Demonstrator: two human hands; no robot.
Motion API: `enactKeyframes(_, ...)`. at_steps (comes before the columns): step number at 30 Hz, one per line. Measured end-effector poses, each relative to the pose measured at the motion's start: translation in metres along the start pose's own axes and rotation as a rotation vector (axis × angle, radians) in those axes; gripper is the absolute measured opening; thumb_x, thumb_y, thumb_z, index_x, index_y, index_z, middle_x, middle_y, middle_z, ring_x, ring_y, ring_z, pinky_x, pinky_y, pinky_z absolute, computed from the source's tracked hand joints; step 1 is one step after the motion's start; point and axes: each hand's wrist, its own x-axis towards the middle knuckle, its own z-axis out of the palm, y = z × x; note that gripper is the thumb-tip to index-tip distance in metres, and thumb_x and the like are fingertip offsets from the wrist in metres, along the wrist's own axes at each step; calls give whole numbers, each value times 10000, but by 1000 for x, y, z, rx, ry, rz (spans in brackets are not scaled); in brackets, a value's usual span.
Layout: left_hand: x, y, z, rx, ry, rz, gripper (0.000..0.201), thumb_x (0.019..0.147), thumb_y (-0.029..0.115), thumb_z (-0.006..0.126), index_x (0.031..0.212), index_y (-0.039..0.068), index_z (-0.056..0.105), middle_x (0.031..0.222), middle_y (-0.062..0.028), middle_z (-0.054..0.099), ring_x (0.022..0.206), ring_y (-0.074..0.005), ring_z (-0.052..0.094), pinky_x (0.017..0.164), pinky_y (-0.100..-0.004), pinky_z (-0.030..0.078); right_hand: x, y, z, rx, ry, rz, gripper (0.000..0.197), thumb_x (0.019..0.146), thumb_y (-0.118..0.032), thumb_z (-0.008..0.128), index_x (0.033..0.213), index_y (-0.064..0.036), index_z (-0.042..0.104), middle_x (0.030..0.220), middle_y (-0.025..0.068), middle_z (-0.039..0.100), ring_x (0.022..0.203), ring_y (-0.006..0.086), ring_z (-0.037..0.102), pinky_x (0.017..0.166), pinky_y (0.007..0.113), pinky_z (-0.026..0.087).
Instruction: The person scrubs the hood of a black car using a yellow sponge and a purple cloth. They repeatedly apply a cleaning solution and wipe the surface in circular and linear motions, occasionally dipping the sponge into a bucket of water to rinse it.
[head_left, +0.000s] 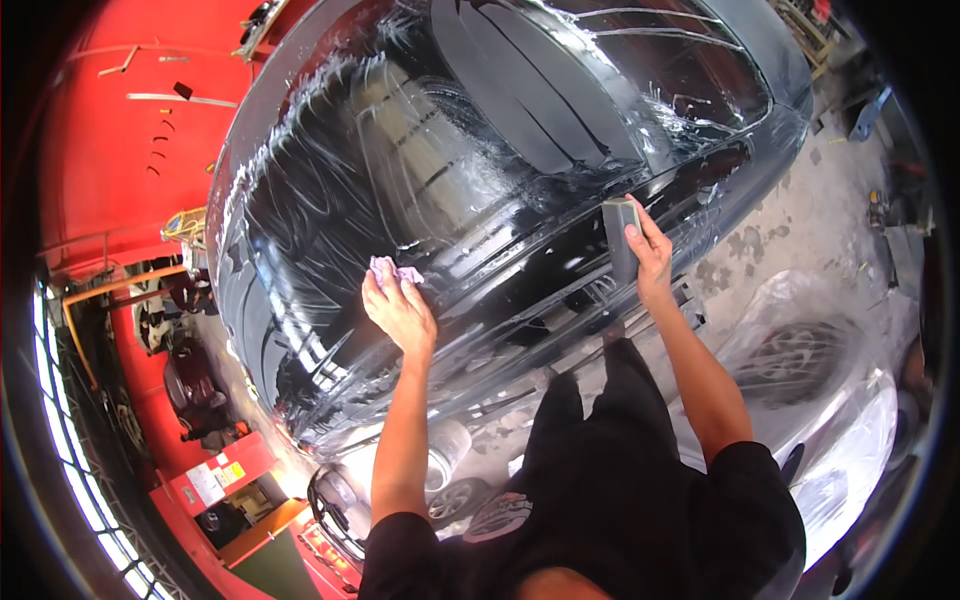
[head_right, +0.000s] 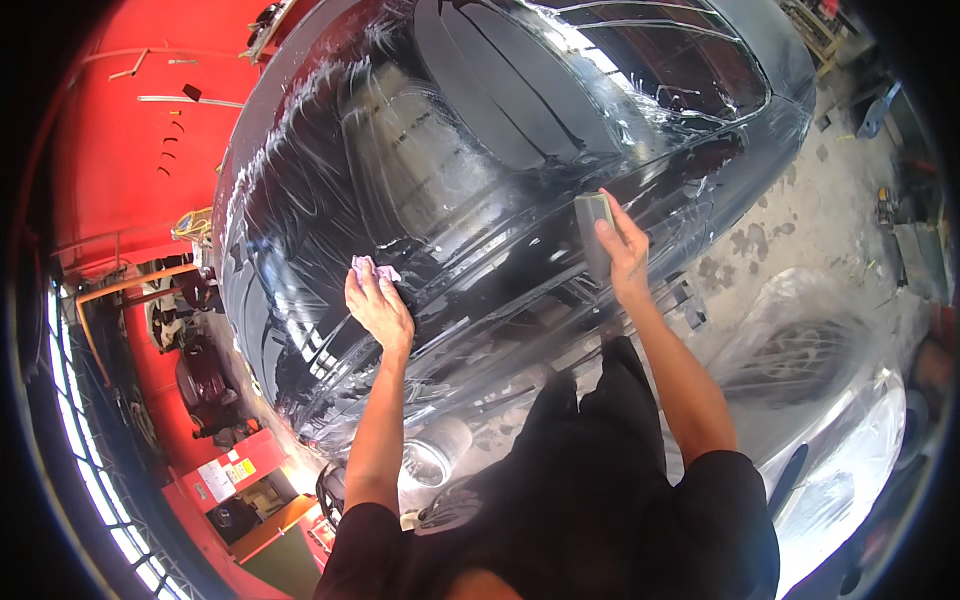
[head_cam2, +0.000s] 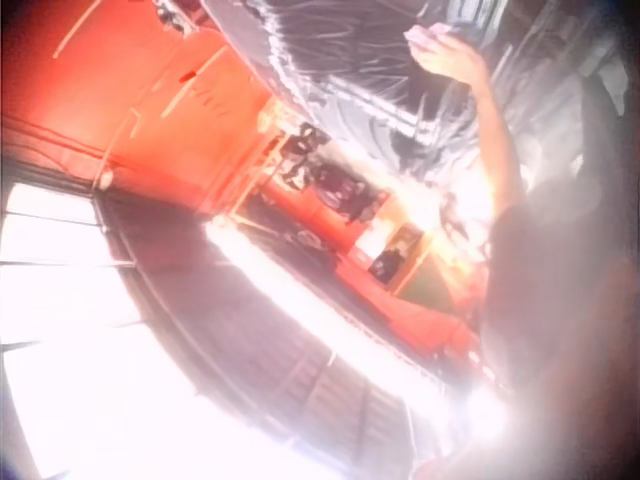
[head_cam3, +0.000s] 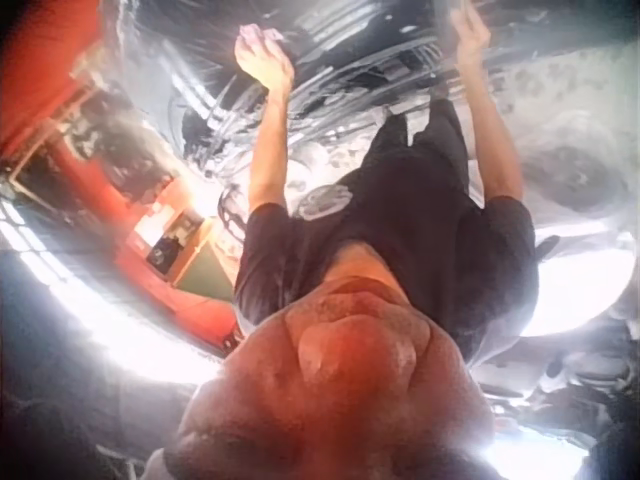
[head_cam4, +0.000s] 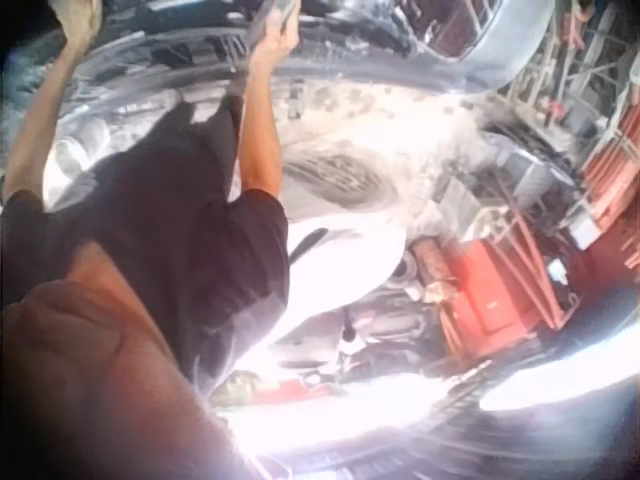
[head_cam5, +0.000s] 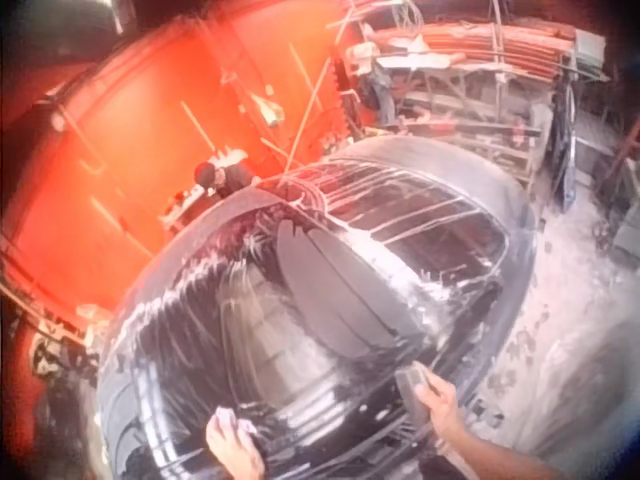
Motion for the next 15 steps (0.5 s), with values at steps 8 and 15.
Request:
enactKeyframes(8, 0, -3, -2, 20, -38, -11, 470, 1107, 261, 544, 1538, 78, 574, 1574, -269, 460, 1439, -458, 439, 1198, -557, 331, 4, -7, 0, -21, -47, 45, 638, 1052, -312, 634, 1567, 50, 530, 1370, 126, 676, 1223, 175, 600, 1105, 293, 421)
enactKeyframes(15, 1, -3, -1, -19, -63, -3, 484, 1102, 258, 556, 1553, 81, 569, 1589, -273, 442, 1450, -459, 428, 1193, -558, 317, -2, -4, 15, -108, 19, 4, 651, 1046, -288, 623, 1572, 75, 503, 1417, 137, 585, 1312, 207, 538, 1151, 321, 371)
